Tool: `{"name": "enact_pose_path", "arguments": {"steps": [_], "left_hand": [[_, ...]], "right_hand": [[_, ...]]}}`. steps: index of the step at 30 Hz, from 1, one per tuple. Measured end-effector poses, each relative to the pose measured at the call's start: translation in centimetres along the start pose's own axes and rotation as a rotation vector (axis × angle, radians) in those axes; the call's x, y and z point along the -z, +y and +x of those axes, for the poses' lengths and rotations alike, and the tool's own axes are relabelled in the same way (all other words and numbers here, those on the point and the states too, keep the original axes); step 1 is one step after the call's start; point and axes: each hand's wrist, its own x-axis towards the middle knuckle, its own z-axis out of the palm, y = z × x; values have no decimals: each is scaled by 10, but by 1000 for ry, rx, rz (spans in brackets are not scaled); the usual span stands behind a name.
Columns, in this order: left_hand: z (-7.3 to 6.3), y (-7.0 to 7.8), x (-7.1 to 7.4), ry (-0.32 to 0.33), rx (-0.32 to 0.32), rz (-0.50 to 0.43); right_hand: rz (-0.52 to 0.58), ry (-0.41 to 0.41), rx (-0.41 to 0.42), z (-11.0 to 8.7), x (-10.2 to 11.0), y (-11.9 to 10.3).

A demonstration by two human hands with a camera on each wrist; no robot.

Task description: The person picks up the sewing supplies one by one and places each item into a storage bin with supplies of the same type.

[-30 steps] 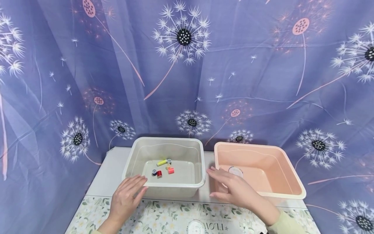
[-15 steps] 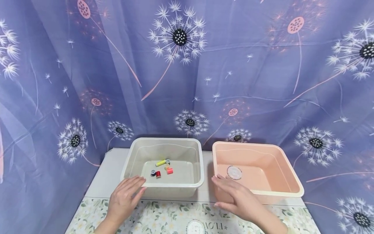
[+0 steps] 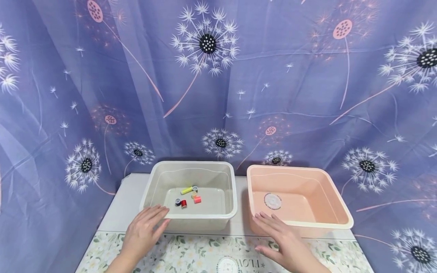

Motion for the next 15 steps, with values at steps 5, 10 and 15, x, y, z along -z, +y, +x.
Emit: {"name": "enact_pose_path", "arguments": {"steps": [5,10,15], "left_hand": [[0,2,2,-15,3,21],[-2,4,7,-5,-7,15],[-6,5,14,-5,-28,22]], "right_hand": [[7,34,16,-11,-5,4],[0,50,13,-20,-6,5],[-10,42,-16,-28,-5,4]]}}
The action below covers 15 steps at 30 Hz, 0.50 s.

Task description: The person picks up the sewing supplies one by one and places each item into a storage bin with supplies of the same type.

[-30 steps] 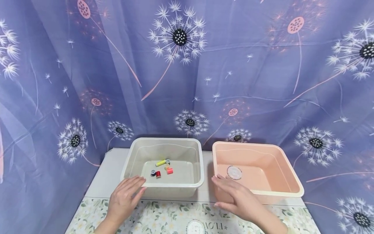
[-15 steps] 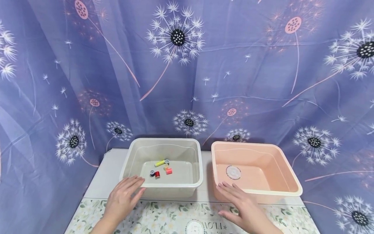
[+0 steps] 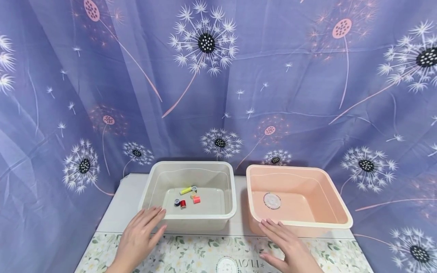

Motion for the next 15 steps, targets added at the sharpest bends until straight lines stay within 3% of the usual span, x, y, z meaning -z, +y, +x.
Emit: {"name": "enact_pose_path", "arguments": {"steps": [15], "left_hand": [[-24,6,14,-6,12,-27]], "right_hand": [[-52,38,13,-24,-4,10]]}}
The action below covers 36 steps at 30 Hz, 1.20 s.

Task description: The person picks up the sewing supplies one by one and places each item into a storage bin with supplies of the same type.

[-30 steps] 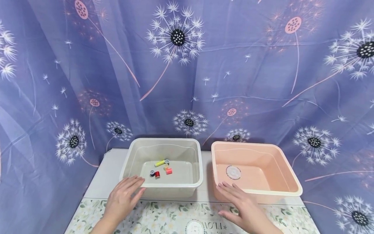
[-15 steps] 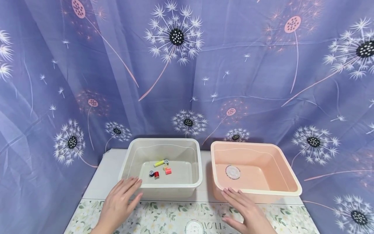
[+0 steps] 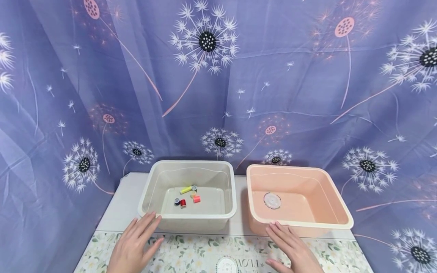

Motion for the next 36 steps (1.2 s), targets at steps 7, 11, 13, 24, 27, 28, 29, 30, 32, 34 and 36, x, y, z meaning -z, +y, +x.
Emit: {"name": "enact_pose_path", "arguments": {"steps": [7,11,13,24,27,28,29,30,32,34,36], "left_hand": [[-8,5,-1,-22,25,57],[-12,8,-2,-33,29,74],[-14,10,-3,-48,38,92],[-32,18,-11,-89,95,135],[-36,20,-14,-86,109,139],[-38,20,-15,-84,110,142],[-40,21,-17,-83,110,145],[-42,22,-18,-83,109,151],[-45,24,-20,-88,107,161],[-48,26,-21,-97,114,163],[-50,29,-23,-115,131,163]], "right_hand": [[-69,43,-50,-14,-1,-1],[-90,55,-64,-20,-1,-1],[-95,55,-73,-23,0,-1],[-142,-54,-213,-42,1,-7],[-160,-72,-245,-47,-1,-9],[-165,-76,-254,-48,-1,-10],[-172,-78,-261,-50,-2,-11],[-178,-76,-267,-51,-2,-12],[-194,-79,-278,-54,-2,-12],[-210,-88,-288,-56,0,-12],[-224,-95,-295,-58,2,-10]]}}
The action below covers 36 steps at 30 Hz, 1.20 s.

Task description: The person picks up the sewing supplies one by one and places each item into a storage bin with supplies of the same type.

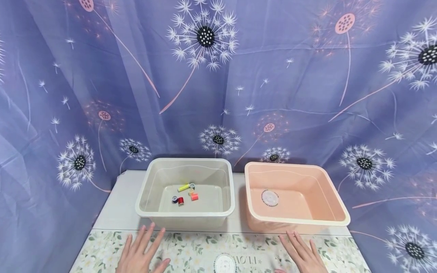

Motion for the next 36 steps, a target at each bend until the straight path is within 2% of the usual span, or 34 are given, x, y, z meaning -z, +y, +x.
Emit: {"name": "enact_pose_path", "arguments": {"steps": [5,8,14,21,28,31,36], "left_hand": [[-2,8,-2,-58,42,0],[-4,10,-6,-64,30,3],[-11,12,-20,-45,-56,-40],[-13,15,-34,-99,-166,-55],[-12,26,-50,-61,-272,-35],[-9,32,-54,-76,-309,-21],[-7,40,-61,-105,-355,-18]], "right_hand": [[-4,-26,-12,-1,9,7],[14,-38,-13,-1,18,14],[45,-31,13,4,34,32],[83,-11,75,17,49,56],[83,-23,74,29,66,77],[107,-19,77,34,72,85],[143,-22,32,40,78,97]]}}
